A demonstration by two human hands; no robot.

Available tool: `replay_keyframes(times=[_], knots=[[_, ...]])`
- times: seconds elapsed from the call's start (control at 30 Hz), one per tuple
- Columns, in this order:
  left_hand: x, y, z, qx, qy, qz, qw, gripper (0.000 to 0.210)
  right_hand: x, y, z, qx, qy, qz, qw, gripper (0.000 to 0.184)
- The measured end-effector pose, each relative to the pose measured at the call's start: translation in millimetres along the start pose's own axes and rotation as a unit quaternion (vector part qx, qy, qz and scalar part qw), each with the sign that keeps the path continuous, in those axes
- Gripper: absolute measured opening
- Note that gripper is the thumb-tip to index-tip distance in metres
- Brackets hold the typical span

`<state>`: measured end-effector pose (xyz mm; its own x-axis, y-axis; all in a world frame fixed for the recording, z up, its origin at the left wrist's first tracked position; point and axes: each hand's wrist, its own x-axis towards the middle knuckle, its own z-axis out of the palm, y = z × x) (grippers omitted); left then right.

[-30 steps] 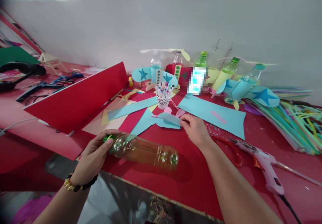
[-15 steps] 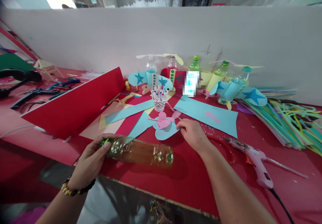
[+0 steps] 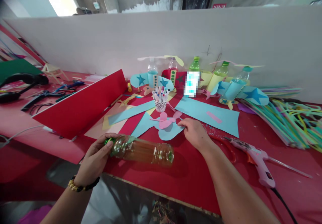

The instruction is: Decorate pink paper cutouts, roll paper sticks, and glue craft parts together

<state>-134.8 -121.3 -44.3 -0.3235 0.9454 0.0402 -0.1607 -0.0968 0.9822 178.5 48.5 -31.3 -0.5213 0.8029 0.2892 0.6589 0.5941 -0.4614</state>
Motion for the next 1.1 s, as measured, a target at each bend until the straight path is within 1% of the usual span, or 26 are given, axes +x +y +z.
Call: replay_keyframes(times=[0.17,0.27,0.37,0.4,0.47,0.5,0.57,0.67,0.7,0.77,0.83,0.9,0.97,1.03,1.1], knots=[[0,7,-0.4,-0.020,0.006,0.001,1.000,0.020,1,-1,1,0.001,-0.016,-0.005,1.000,0.043],[9,18,-5.0,-0.011,0.023,0.023,0.999,0.019,2,-2,1,0.002,-0.026,-0.008,1.000,0.041],[34,31,-13.7,0.003,0.029,0.055,0.998,0.021,1,-4,-1,0.003,-0.040,-0.011,0.999,0.038],[44,35,-17.0,0.003,0.025,0.052,0.998,0.022,1,-5,-2,0.006,-0.044,-0.012,0.999,0.036],[68,40,-23.1,0.011,0.040,0.048,0.998,0.023,1,-7,-3,0.008,-0.051,-0.013,0.999,0.031],[79,42,-25.6,0.022,0.047,0.043,0.998,0.024,1,-8,-3,0.005,-0.054,-0.011,0.998,0.029],[101,43,-29.0,0.052,0.041,0.020,0.998,0.026,1,-9,-4,-0.001,-0.055,-0.004,0.998,0.025],[126,41,-31.1,0.112,0.039,0.021,0.993,0.027,1,-11,-4,-0.001,-0.052,0.001,0.999,0.022],[132,40,-31.6,0.139,0.049,0.029,0.989,0.027,0,-12,-4,0.002,-0.052,0.001,0.999,0.021],[142,37,-33.2,0.213,0.065,0.044,0.974,0.030,0,-14,-5,0.019,-0.049,0.005,0.999,0.019],[147,34,-35.1,0.305,0.055,0.058,0.949,0.037,-1,-16,-8,0.059,-0.040,0.021,0.997,0.017],[147,32,-35.9,0.401,0.046,0.079,0.911,0.041,-1,-18,-12,0.123,-0.030,0.047,0.991,0.015],[144,33,-34.3,0.485,0.042,0.107,0.867,0.042,0,-18,-16,0.189,-0.027,0.081,0.978,0.012],[140,36,-30.0,0.543,0.026,0.137,0.828,0.040,0,-18,-20,0.244,-0.026,0.110,0.963,0.007],[135,40,-22.9,0.581,0.000,0.171,0.796,0.037,-1,-16,-25,0.291,-0.023,0.132,0.947,0.006]])
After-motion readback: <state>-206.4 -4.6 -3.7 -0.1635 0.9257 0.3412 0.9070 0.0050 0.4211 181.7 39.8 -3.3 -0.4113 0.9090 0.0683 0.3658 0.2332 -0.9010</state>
